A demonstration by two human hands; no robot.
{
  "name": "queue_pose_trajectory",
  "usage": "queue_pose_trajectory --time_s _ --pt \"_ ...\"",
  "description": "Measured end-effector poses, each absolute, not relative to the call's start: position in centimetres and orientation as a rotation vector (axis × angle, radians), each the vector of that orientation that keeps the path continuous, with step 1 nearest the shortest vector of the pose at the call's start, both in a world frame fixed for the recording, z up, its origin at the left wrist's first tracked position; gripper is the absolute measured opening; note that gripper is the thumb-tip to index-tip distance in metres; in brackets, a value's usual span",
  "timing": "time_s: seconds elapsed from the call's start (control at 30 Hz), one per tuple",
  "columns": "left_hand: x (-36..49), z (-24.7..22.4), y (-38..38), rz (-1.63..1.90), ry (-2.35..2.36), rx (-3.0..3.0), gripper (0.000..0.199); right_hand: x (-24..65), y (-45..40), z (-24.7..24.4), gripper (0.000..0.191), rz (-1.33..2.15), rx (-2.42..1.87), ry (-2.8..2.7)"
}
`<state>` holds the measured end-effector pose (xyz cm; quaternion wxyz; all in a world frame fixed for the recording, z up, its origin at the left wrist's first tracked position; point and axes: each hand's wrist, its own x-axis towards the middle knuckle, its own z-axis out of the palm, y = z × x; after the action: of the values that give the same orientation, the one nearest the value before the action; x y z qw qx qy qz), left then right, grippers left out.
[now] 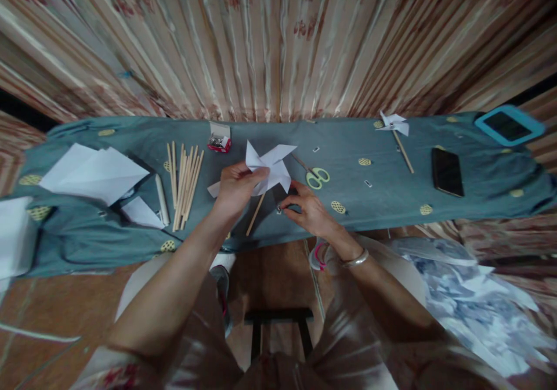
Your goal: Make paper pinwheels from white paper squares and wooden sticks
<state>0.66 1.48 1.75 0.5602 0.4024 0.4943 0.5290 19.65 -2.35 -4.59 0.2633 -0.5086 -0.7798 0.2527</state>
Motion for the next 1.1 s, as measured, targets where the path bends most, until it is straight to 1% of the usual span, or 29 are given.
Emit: queue_pose_trajectory --time_s 0.1,0.3,0.37,0.5,0.6,0.73,0.9,1.0,1.1 --pt "0.8 1.7 1.6 1.248 1.163 0.960 0.012 20.1 -2.2 -4.1 0.017 0.650 -1.380 -2.089" --pt "1.3 1.5 1.7 1.243 1.138 0.952 0.012 18.7 -2.4 -3.2 0.009 0.740 -1.448 -2.144" --pt "1.4 1.4 1.7 1.238 1.128 0.951 0.012 18.1 -2.6 -3.2 0.007 0.697 -1.463 -2.221" --pt "1.5 1.3 1.7 1.250 1.108 0.924 0.016 17.6 -3.1 -3.2 0.013 0.543 -1.437 -2.342" --pt "1.5 1.3 1.7 1.267 1.095 0.901 0.018 17.7 -3.4 -3.1 0.015 0.492 -1.407 -2.350" --pt "1.4 1.2 1.7 1.287 1.077 0.881 0.022 18.8 -3.6 -2.4 0.013 0.599 -1.344 -2.158" --pt "1.4 1.4 1.1 1.255 1.093 0.912 0.021 20.3 -3.7 0.1 0.006 0.805 -1.222 -1.705" --pt "1.7 1.9 0.5 1.217 1.109 0.959 0.019 20.3 -3.7 1.6 0.004 0.746 -1.142 -1.587" --pt "2.3 2.5 -0.2 1.191 1.104 0.981 0.018 19.8 -3.4 2.0 0.001 0.625 -1.103 -1.588"
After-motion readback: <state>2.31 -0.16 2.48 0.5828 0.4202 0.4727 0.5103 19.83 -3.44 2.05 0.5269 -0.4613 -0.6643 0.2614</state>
